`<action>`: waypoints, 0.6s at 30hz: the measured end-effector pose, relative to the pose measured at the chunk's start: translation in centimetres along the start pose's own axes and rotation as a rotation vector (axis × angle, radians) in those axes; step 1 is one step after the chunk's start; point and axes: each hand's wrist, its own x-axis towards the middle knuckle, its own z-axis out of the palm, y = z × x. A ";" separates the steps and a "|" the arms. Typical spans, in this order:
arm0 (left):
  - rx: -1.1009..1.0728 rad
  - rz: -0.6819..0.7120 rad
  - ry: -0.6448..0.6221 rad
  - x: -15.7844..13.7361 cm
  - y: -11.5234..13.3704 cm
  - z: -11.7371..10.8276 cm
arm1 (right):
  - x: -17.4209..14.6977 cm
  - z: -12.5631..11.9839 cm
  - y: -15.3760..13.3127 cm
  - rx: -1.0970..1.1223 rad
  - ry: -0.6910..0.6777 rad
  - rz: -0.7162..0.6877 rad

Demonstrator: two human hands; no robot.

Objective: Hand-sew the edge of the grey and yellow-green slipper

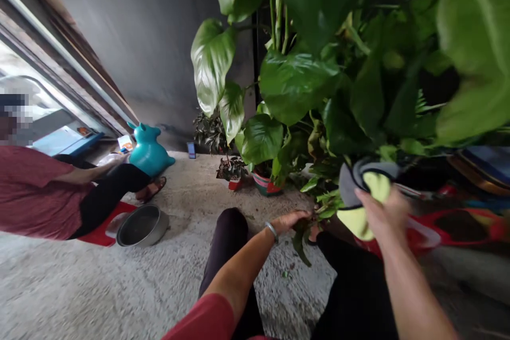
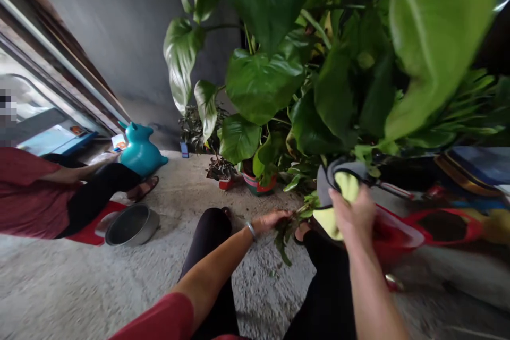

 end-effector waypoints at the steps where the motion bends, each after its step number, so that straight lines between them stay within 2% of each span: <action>1: 0.029 -0.004 0.009 -0.7 -0.4 0.0 | 0.2 1.1 -0.3 -0.075 -0.067 -0.024; 4: 0.106 -0.013 0.080 -3.5 -0.9 -0.8 | -2.0 2.6 0.5 -0.151 -0.301 -0.123; 6: 0.105 0.006 0.115 -5.3 -0.9 -1.4 | -3.9 1.6 2.0 -0.125 -0.417 -0.257; 8: 0.063 0.047 0.113 -6.5 -0.8 -1.4 | -4.2 -0.6 3.3 -0.087 -0.402 -0.333; 10: -0.021 0.081 0.104 -7.2 -0.6 -0.9 | -2.4 -2.5 3.5 -0.128 -0.247 -0.316; 12: -0.122 0.089 0.115 -7.4 -0.4 0.1 | 0.4 -2.9 2.6 -0.200 -0.068 -0.254; 13: -0.164 0.088 0.121 -7.4 -0.2 0.6 | 1.6 -2.5 1.9 -0.225 -0.032 -0.228; 15: -0.207 0.071 0.153 -7.4 -0.1 1.3 | 2.4 -0.5 0.6 -0.231 -0.085 -0.185; 18: -0.188 0.080 0.271 -7.4 -0.1 1.6 | -0.8 2.5 0.8 -0.164 -0.246 -0.191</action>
